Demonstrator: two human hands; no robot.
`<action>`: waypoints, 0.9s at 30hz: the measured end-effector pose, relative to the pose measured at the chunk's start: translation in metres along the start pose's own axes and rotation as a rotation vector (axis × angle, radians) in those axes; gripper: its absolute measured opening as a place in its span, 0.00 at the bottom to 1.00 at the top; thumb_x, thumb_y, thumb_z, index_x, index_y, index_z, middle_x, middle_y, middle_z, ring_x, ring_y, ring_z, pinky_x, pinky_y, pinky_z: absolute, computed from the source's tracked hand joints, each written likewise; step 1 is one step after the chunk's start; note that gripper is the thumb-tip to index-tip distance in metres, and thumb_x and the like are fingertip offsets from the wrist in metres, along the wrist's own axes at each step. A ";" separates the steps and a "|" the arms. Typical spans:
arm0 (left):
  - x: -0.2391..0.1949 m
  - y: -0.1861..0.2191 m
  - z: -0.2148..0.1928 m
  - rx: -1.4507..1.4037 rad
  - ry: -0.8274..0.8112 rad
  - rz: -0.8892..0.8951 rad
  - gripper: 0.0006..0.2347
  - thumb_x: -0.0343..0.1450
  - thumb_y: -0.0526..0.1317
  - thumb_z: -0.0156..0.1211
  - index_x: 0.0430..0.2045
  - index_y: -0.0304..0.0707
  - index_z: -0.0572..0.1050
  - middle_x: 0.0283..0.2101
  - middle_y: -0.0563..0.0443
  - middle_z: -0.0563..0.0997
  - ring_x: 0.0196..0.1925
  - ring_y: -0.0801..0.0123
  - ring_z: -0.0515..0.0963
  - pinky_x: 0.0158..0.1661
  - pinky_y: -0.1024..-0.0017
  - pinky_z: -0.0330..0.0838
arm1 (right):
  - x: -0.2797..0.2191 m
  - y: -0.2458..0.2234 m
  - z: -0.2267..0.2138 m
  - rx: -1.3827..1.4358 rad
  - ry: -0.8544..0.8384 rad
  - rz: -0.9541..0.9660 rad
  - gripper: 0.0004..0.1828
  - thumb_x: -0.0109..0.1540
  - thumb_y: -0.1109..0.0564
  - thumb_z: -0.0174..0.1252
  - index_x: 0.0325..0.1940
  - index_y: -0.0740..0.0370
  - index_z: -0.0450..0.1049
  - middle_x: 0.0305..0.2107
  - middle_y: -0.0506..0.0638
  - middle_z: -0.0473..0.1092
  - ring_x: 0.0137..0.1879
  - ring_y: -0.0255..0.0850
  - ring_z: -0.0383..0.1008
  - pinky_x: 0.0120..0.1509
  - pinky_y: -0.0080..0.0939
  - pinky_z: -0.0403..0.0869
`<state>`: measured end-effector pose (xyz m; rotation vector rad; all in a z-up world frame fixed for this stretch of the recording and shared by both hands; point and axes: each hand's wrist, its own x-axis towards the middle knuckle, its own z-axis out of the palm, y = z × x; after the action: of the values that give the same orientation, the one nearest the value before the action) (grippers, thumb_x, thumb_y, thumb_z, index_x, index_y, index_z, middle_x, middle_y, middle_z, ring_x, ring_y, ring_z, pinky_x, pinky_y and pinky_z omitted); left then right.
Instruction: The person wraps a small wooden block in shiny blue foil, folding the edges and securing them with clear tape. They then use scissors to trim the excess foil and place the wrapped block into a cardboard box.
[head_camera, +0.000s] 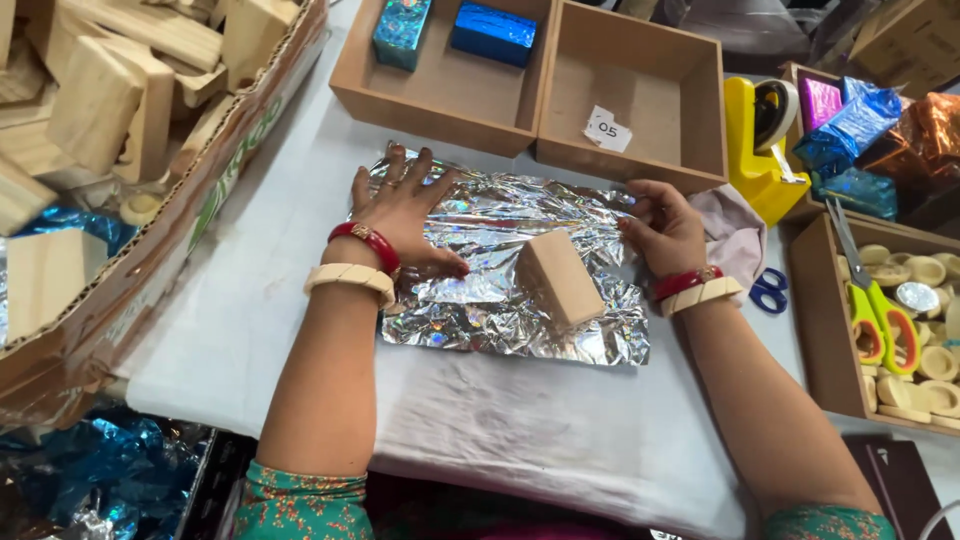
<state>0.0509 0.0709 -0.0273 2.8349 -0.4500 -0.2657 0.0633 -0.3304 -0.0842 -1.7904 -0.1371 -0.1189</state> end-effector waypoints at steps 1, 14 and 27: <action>0.001 -0.001 0.001 -0.004 0.006 -0.004 0.58 0.44 0.75 0.69 0.72 0.66 0.49 0.78 0.49 0.38 0.79 0.51 0.30 0.68 0.33 0.28 | -0.001 -0.001 0.002 -0.033 0.002 -0.041 0.25 0.60 0.71 0.63 0.61 0.62 0.72 0.40 0.42 0.68 0.40 0.27 0.71 0.45 0.28 0.75; 0.026 0.059 0.075 -0.347 0.269 0.449 0.22 0.76 0.60 0.51 0.60 0.54 0.74 0.66 0.58 0.75 0.72 0.66 0.71 0.70 0.60 0.63 | -0.034 -0.076 0.037 -0.625 0.178 -0.312 0.17 0.58 0.64 0.66 0.52 0.61 0.78 0.44 0.56 0.70 0.46 0.47 0.75 0.49 0.43 0.75; -0.004 0.082 0.030 0.147 -0.022 0.269 0.46 0.62 0.75 0.48 0.73 0.57 0.45 0.78 0.50 0.40 0.79 0.55 0.36 0.67 0.33 0.29 | -0.088 -0.133 0.088 -0.630 -0.268 -0.618 0.31 0.57 0.50 0.66 0.63 0.59 0.70 0.58 0.62 0.67 0.63 0.60 0.68 0.67 0.54 0.67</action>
<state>0.0181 -0.0098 -0.0319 2.8685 -0.8803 -0.2180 -0.0443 -0.2179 0.0111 -2.3286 -0.9316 -0.3967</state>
